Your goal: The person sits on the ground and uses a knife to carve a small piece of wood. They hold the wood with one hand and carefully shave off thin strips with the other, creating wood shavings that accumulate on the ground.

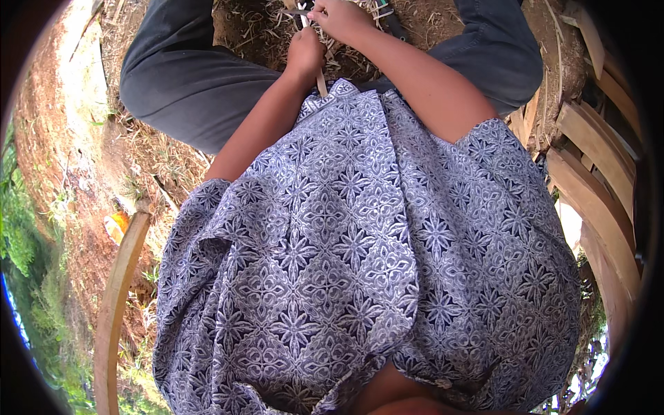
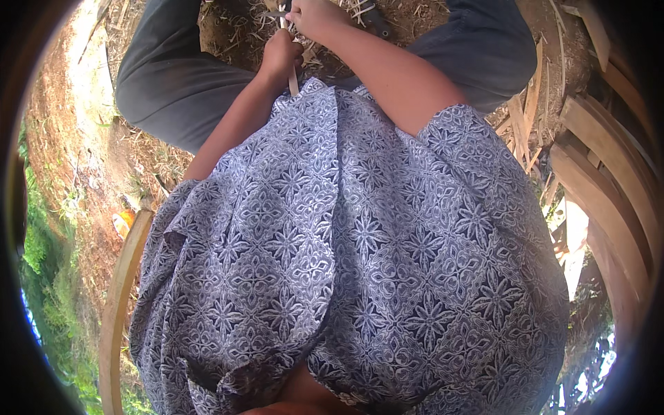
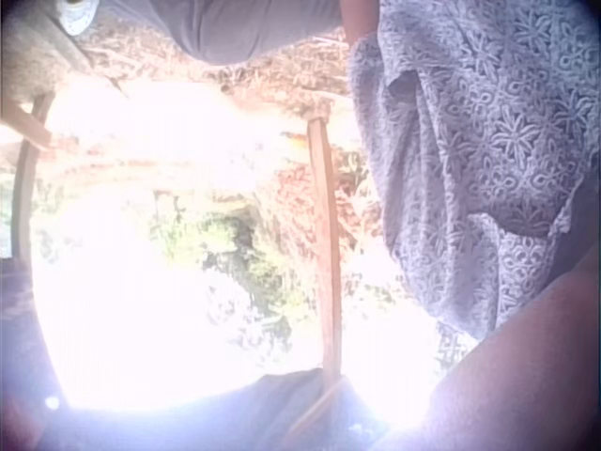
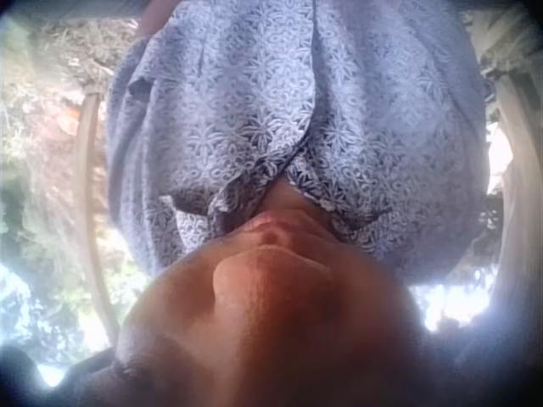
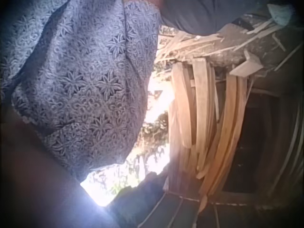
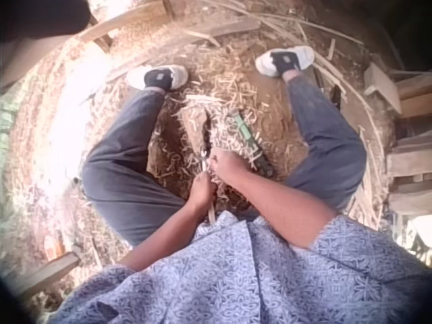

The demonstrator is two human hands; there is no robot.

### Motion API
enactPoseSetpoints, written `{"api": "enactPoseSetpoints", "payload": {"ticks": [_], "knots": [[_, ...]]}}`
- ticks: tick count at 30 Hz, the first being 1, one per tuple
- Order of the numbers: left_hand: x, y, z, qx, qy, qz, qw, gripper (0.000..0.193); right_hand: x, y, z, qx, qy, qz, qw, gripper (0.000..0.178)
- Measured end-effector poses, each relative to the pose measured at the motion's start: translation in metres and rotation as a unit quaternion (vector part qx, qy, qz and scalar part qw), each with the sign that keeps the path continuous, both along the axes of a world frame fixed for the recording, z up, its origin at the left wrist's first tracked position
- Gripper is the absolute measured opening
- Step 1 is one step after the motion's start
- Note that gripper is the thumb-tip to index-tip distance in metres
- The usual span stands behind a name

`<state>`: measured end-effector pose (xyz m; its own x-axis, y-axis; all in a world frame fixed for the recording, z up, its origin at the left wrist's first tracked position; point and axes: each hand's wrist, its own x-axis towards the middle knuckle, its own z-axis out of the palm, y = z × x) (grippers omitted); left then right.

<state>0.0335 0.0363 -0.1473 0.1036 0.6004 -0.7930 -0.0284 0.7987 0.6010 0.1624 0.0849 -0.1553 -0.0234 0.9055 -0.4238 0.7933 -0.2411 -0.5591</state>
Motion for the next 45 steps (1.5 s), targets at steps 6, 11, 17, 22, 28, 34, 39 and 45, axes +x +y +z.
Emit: {"api": "enactPoseSetpoints", "payload": {"ticks": [6, 11, 17, 22, 28, 34, 39, 45], "knots": [[-0.003, 0.003, 0.004, -0.035, -0.086, 0.051, 0.994, 0.014, 0.013, 0.018, -0.031, -0.074, -0.012, -0.054, 0.996, 0.026], [-0.002, -0.002, 0.0, -0.041, -0.121, 0.073, 0.989, 0.016, 0.033, 0.017, -0.022, -0.029, 0.01, 0.026, 0.999, 0.028], [0.001, -0.003, -0.006, -0.018, -0.106, 0.045, 0.993, 0.015, 0.032, 0.04, -0.002, -0.021, -0.019, 0.133, 0.991, 0.019], [0.003, -0.005, 0.001, 0.008, -0.087, 0.036, 0.995, 0.016, 0.025, 0.048, -0.003, 0.01, -0.104, 0.164, 0.981, 0.019], [0.008, -0.005, 0.006, 0.002, -0.023, 0.037, 0.999, 0.017, 0.018, 0.05, 0.007, -0.025, -0.135, 0.149, 0.979, 0.02], [0.001, -0.008, -0.01, 0.005, -0.049, -0.005, 0.999, 0.015, 0.006, 0.052, 0.017, -0.051, -0.15, 0.112, 0.981, 0.022], [0.0, -0.01, -0.005, 0.011, -0.062, -0.008, 0.998, 0.016, 0.032, 0.056, -0.026, -0.05, -0.017, 0.038, 0.998, 0.026], [-0.003, -0.008, 0.02, 0.026, -0.071, 0.045, 0.996, 0.024, 0.055, 0.059, -0.025, -0.01, 0.087, -0.011, 0.996, 0.03]]}}
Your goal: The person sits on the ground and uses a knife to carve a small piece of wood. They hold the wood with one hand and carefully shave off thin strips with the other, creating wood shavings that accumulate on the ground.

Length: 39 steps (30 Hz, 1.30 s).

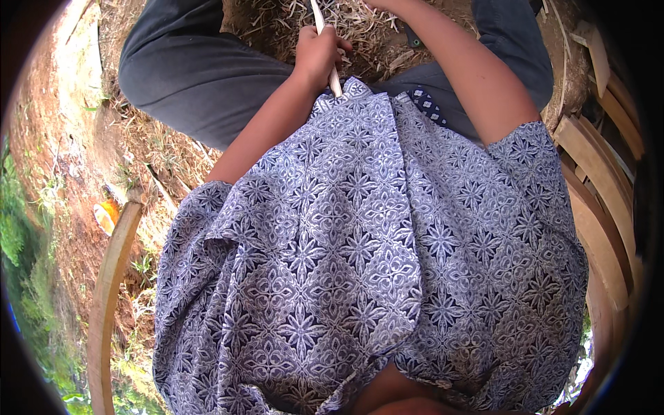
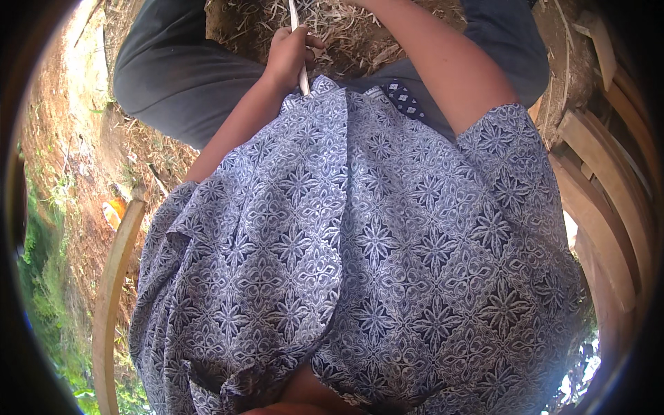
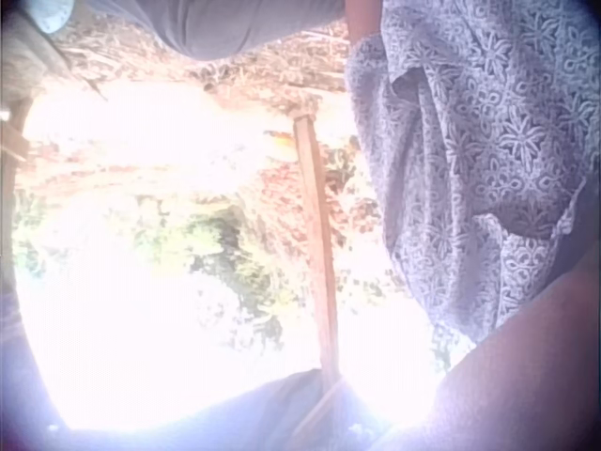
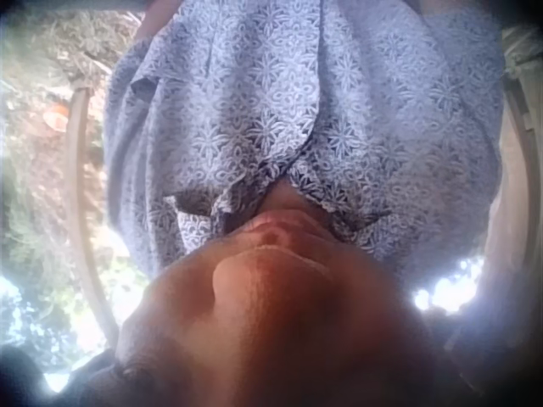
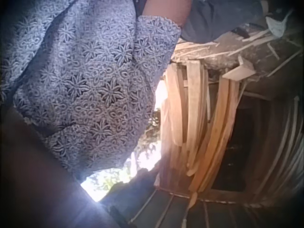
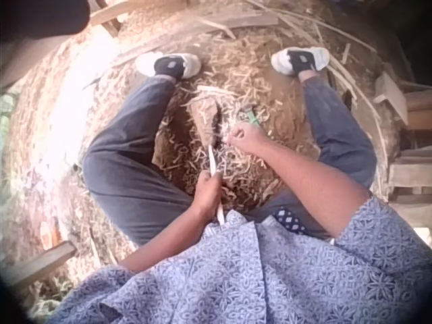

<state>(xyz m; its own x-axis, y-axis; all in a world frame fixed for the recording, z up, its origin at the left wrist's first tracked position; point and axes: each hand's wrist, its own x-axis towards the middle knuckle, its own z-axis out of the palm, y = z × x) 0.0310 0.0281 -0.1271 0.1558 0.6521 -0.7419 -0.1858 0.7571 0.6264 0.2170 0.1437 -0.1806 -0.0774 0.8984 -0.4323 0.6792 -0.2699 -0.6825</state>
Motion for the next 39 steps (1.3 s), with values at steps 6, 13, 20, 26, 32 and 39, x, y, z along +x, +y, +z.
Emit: {"api": "enactPoseSetpoints", "payload": {"ticks": [6, 13, 20, 26, 32, 39], "knots": [[0.003, 0.0, -0.01, -0.008, 0.032, 0.003, 0.999, 0.023, -0.015, -0.012, 0.028, -0.001, -0.058, 0.116, 0.992, 0.03], [0.004, -0.001, -0.012, -0.032, 0.04, 0.0, 0.999, 0.021, -0.024, -0.018, 0.011, 0.019, -0.089, 0.125, 0.988, 0.028], [0.007, -0.006, -0.017, -0.01, 0.054, -0.008, 0.998, 0.021, -0.043, -0.017, 0.028, -0.038, -0.173, 0.058, 0.982, 0.028], [0.006, -0.008, -0.018, -0.003, 0.058, -0.001, 0.998, 0.021, -0.032, -0.016, 0.016, -0.052, -0.108, 0.08, 0.99, 0.03], [0.008, -0.004, -0.017, 0.001, 0.075, -0.024, 0.997, 0.021, -0.03, -0.013, 0.025, -0.038, -0.154, 0.112, 0.981, 0.03], [0.006, -0.008, -0.025, 0.006, 0.074, -0.013, 0.997, 0.02, -0.063, -0.023, 0.043, -0.03, -0.195, 0.027, 0.98, 0.028]]}}
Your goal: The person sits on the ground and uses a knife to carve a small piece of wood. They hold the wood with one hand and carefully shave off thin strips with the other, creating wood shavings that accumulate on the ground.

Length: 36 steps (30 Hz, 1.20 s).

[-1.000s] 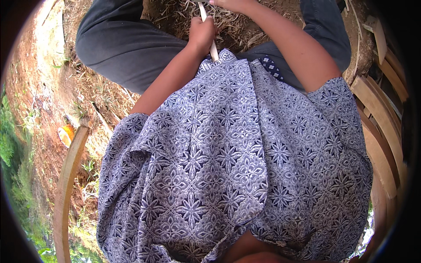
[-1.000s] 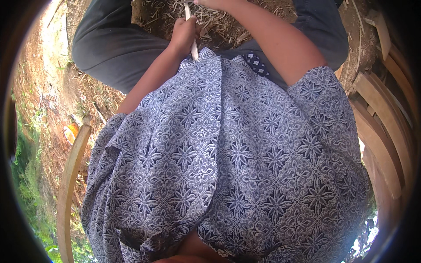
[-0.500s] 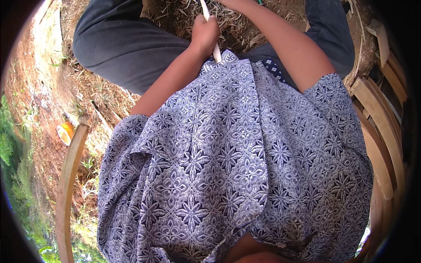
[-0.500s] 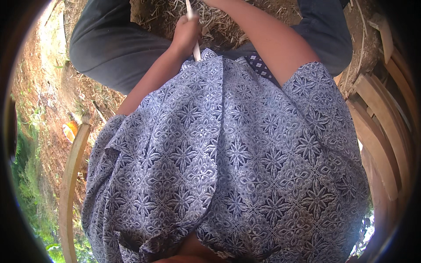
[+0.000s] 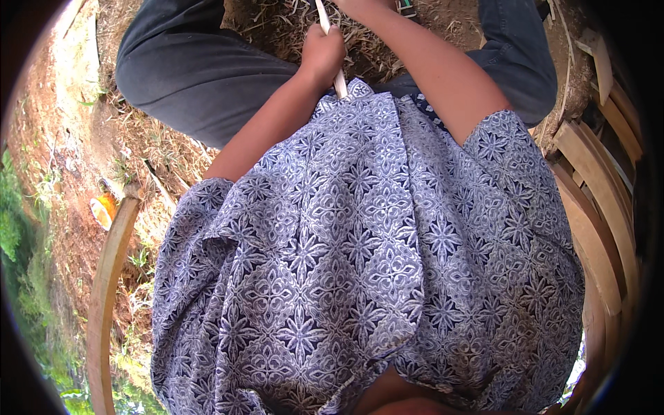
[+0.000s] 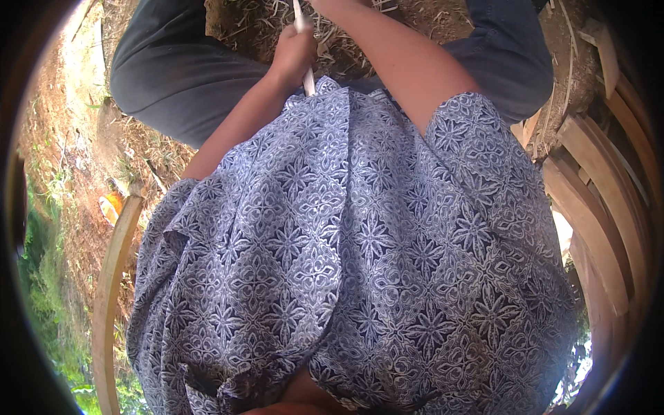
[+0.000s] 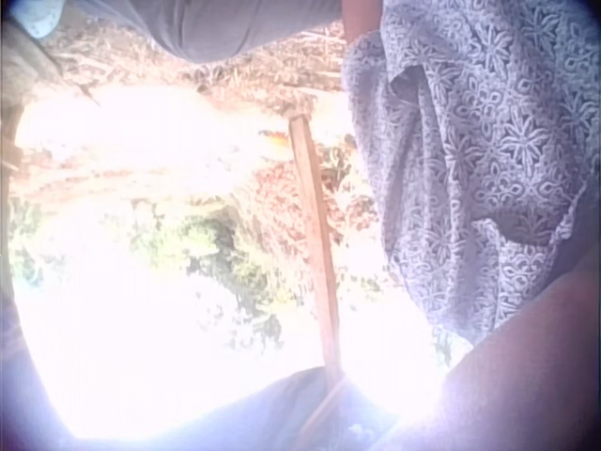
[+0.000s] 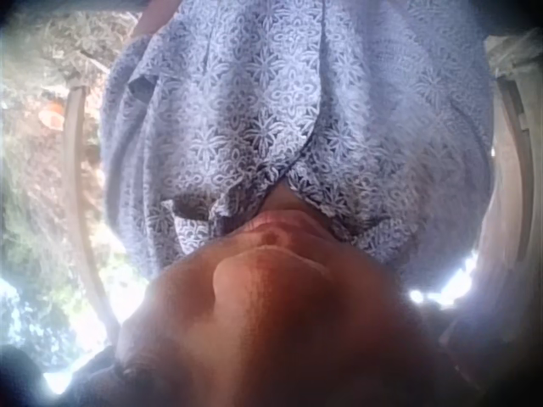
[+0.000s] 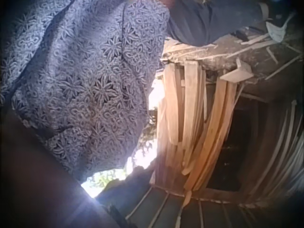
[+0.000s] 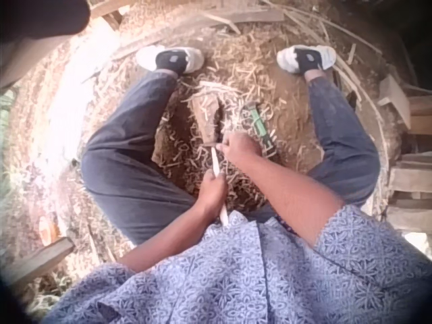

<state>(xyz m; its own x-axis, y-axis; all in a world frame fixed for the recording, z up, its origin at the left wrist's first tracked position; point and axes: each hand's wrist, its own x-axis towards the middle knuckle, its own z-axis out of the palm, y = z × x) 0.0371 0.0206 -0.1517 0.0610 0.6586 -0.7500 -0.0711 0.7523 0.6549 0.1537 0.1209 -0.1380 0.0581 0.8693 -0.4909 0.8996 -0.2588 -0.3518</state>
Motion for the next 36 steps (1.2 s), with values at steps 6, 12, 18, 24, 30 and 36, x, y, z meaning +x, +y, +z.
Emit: {"api": "enactPoseSetpoints", "payload": {"ticks": [6, 12, 18, 24, 30, 36], "knots": [[-0.003, 0.007, 0.016, -0.034, -0.06, 0.022, 0.997, 0.028, 0.02, 0.002, -0.03, 0.008, 0.107, -0.061, 0.992, 0.027], [-0.008, 0.008, 0.006, -0.045, -0.065, 0.046, 0.996, 0.039, 0.044, -0.002, -0.041, 0.063, 0.154, -0.002, 0.986, 0.029], [-0.005, 0.009, 0.012, -0.003, -0.025, 0.021, 0.999, 0.034, 0.035, 0.001, -0.013, -0.004, 0.1, 0.065, 0.993, 0.028], [-0.002, 0.009, 0.018, 0.006, -0.036, 0.028, 0.999, 0.032, 0.013, 0.006, -0.003, -0.025, -0.014, 0.042, 0.999, 0.025], [-0.005, 0.008, 0.014, -0.031, -0.094, 0.091, 0.991, 0.035, 0.017, 0.005, -0.02, -0.028, 0.061, -0.037, 0.997, 0.028], [-0.008, 0.009, 0.015, -0.057, -0.102, 0.102, 0.988, 0.036, 0.043, 0.0, -0.04, 0.034, 0.17, -0.052, 0.983, 0.03]]}}
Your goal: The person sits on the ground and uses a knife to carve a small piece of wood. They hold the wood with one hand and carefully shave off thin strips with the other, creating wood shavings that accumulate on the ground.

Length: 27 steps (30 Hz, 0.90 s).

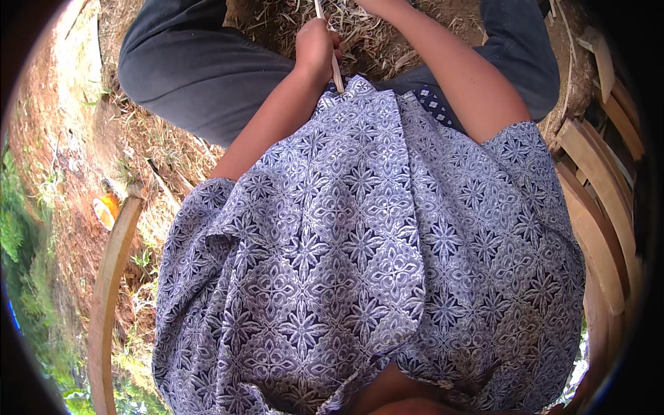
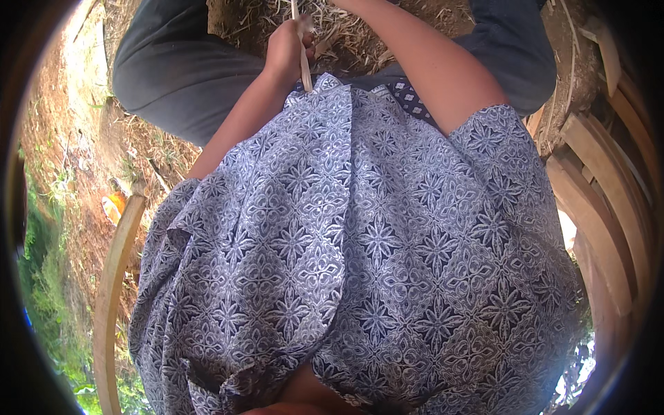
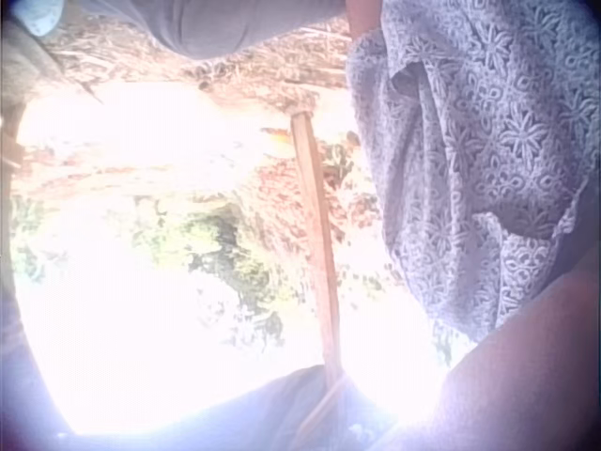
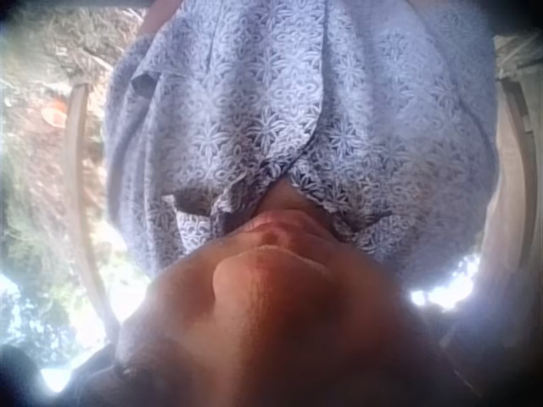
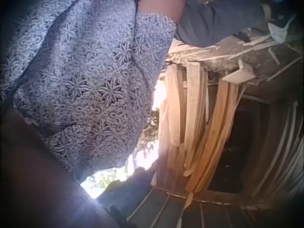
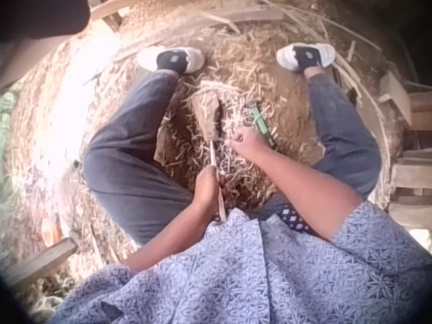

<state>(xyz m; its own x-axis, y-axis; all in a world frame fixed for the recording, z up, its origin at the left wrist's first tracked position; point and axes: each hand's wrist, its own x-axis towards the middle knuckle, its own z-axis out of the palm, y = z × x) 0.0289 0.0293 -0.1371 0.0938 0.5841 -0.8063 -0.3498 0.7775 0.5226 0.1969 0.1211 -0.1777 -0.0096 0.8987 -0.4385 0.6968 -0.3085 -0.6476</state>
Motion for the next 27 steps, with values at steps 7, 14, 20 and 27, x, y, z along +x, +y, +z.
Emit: {"api": "enactPoseSetpoints", "payload": {"ticks": [7, 14, 20, 27], "knots": [[0.003, 0.003, 0.005, 0.01, 0.018, 0.008, 1.0, 0.021, -0.01, 0.004, 0.034, -0.038, -0.088, 0.119, 0.988, 0.027], [0.005, 0.0, 0.005, 0.048, 0.007, 0.006, 0.999, 0.015, -0.027, -0.003, 0.037, -0.017, -0.175, 0.075, 0.982, 0.023], [0.002, -0.006, 0.0, 0.077, 0.001, -0.012, 0.997, 0.015, -0.014, 0.011, 0.008, -0.064, -0.12, 0.065, 0.989, 0.024], [0.005, -0.005, 0.001, 0.074, 0.042, -0.006, 0.996, 0.015, -0.002, 0.0, 0.008, -0.009, -0.029, 0.088, 0.996, 0.025]]}}
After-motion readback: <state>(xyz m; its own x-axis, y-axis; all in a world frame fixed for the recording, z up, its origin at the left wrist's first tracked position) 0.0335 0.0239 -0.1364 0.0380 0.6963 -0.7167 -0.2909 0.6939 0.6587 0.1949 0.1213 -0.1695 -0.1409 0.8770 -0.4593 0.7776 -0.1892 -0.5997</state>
